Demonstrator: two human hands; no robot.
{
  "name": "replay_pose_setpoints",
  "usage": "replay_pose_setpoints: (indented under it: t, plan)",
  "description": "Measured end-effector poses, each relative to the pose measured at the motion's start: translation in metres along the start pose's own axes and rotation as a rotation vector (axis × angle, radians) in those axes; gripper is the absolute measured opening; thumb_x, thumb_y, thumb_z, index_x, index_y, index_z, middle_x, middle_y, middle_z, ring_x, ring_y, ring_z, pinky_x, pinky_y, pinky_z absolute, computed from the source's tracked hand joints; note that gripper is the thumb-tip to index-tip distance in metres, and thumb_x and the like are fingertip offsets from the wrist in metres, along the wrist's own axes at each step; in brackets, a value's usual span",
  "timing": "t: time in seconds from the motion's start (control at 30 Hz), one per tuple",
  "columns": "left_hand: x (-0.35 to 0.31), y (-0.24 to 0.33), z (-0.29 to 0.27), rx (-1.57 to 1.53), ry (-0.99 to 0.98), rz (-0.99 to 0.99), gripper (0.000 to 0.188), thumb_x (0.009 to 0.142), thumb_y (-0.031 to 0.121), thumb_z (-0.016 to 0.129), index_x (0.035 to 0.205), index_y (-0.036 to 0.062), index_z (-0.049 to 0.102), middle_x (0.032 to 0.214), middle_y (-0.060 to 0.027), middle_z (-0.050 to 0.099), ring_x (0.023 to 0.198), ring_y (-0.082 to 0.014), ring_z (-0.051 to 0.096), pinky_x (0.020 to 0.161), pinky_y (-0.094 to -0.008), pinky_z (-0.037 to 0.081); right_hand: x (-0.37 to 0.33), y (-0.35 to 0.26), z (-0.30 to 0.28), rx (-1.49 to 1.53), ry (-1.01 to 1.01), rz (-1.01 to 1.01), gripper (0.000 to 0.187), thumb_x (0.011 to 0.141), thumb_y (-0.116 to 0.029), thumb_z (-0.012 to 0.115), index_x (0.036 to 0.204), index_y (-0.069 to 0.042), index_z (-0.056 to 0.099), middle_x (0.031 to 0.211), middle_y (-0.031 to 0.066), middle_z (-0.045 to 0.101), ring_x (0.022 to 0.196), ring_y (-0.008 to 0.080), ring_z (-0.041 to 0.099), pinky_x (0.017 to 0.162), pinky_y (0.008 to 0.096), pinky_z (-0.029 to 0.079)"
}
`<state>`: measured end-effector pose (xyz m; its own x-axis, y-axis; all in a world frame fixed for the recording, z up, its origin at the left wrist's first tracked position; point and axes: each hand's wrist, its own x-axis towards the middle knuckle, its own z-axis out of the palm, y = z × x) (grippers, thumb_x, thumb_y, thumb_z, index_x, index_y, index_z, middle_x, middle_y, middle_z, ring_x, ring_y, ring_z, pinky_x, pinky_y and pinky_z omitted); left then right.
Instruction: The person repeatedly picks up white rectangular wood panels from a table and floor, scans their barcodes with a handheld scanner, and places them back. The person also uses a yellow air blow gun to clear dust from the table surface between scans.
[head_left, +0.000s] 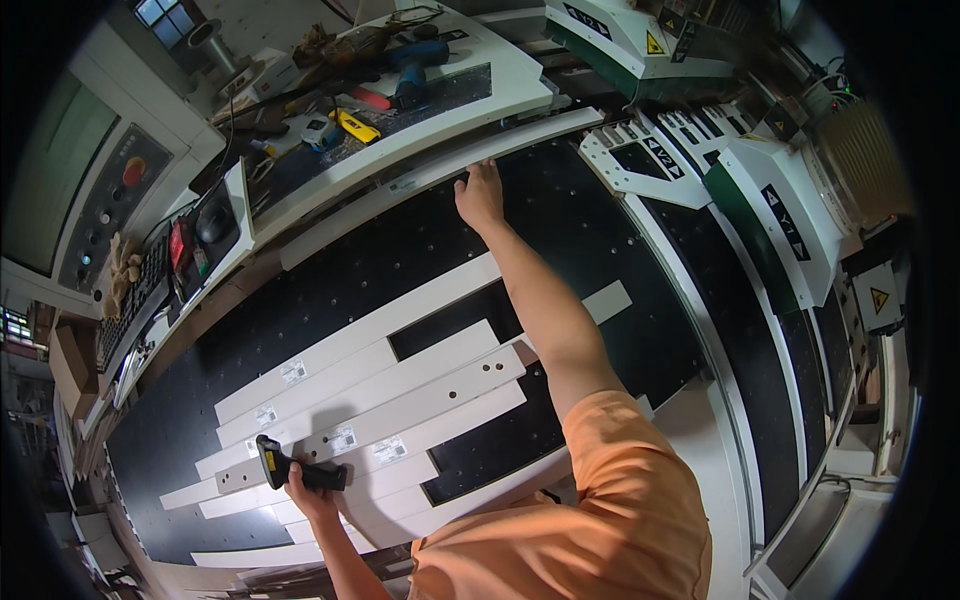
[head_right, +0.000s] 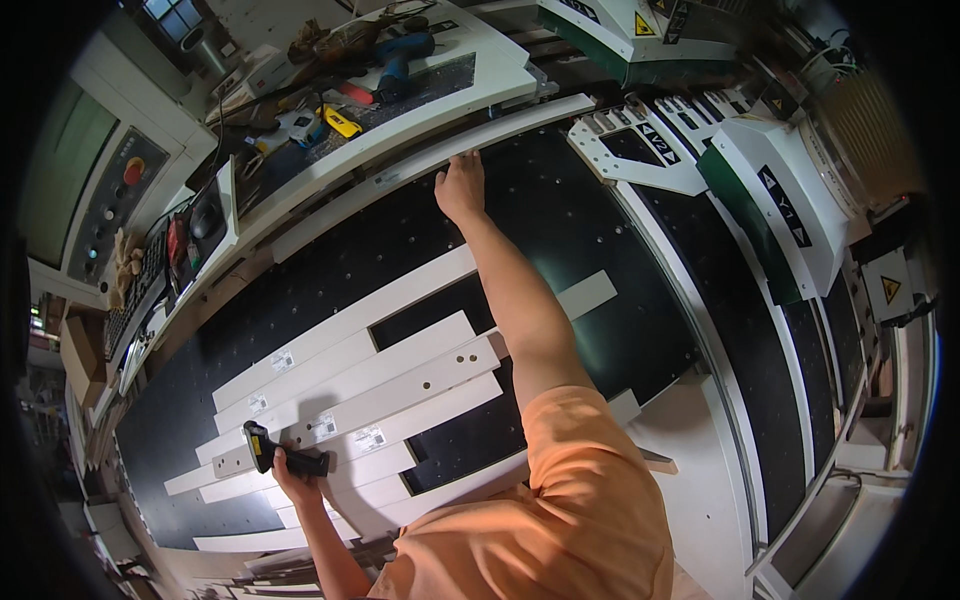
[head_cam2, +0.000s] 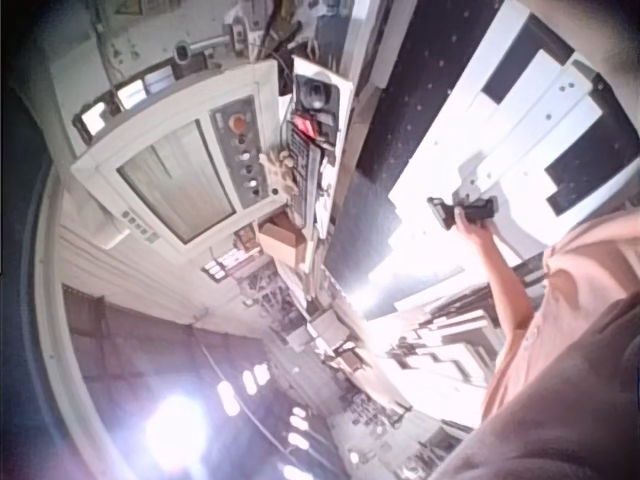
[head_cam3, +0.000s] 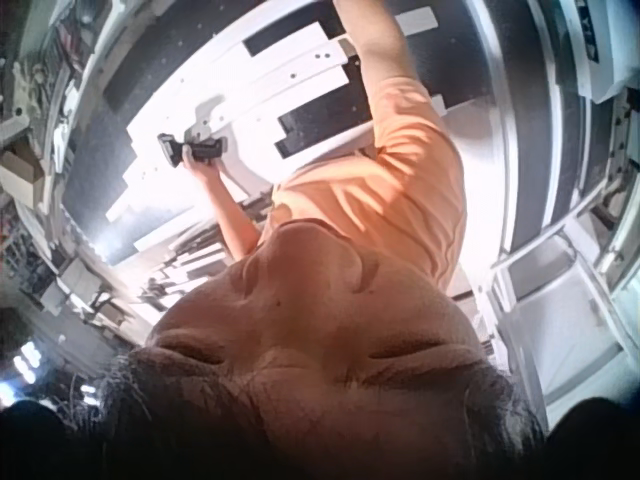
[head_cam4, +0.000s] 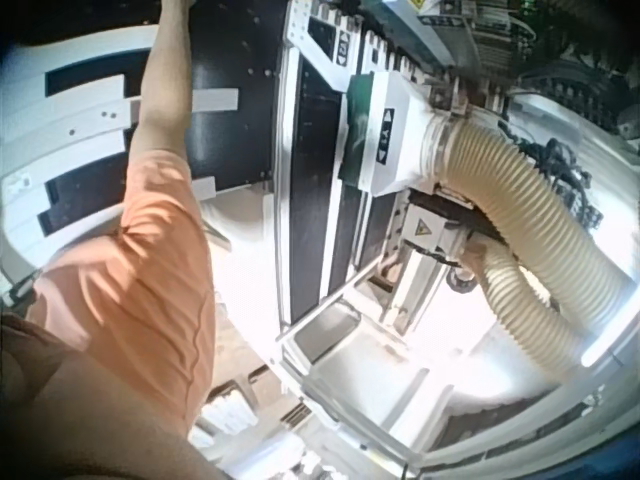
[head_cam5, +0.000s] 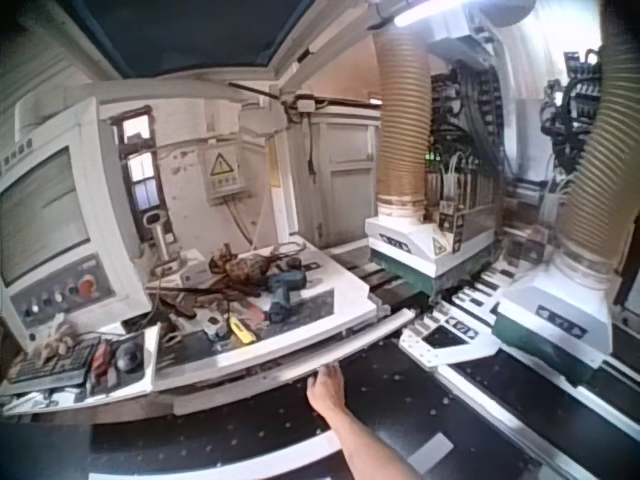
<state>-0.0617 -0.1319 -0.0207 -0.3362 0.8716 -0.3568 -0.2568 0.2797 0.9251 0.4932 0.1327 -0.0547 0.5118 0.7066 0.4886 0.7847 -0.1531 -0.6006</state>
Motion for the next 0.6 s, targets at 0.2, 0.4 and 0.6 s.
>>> replay_pose_setpoints:
  t: [0.2,0.4,0.6]
  plan:
    - [-0.003,0.006,0.003,0.079,0.023,-0.025,0.042,0.09,0.044,0.066,0.109,0.0074,0.064,0.089,-0.0049,0.065,0.067,-0.0164,0.067,0.049,-0.0262,0.052,-0.001,0.006,-0.019,0.027,-0.119,-0.009,0.032,0.088,-0.012,0.067,0.115,0.007,0.065,0.139,0.0326,0.053,0.138,0.0454,0.045,0.122,0.0474,0.033]
    - [-0.008,0.007,0.009,0.07,0.146,-0.032,0.042,0.088,0.046,0.067,0.107,0.0082,0.066,0.084,-0.0033,0.062,0.064,-0.0152,0.065,0.047,-0.0265,0.05,-0.009,0.007,-0.012,-0.102,-0.038,-0.095,0.026,0.089,-0.016,0.067,0.106,0.004,0.07,0.13,0.0328,0.061,0.138,0.0439,0.047,0.123,0.0466,0.03]
    - [-0.02,0.019,0.019,0.064,0.179,-0.045,0.04,0.086,0.046,0.071,0.1,0.0093,0.066,0.078,0.0009,0.054,0.057,-0.0086,0.05,0.046,-0.0245,0.039,0.007,0.047,0.004,-0.039,-0.164,-0.108,0.02,0.089,-0.021,0.069,0.1,-0.004,0.074,0.133,0.0262,0.062,0.133,0.0416,0.052,0.111,0.0457,0.044]
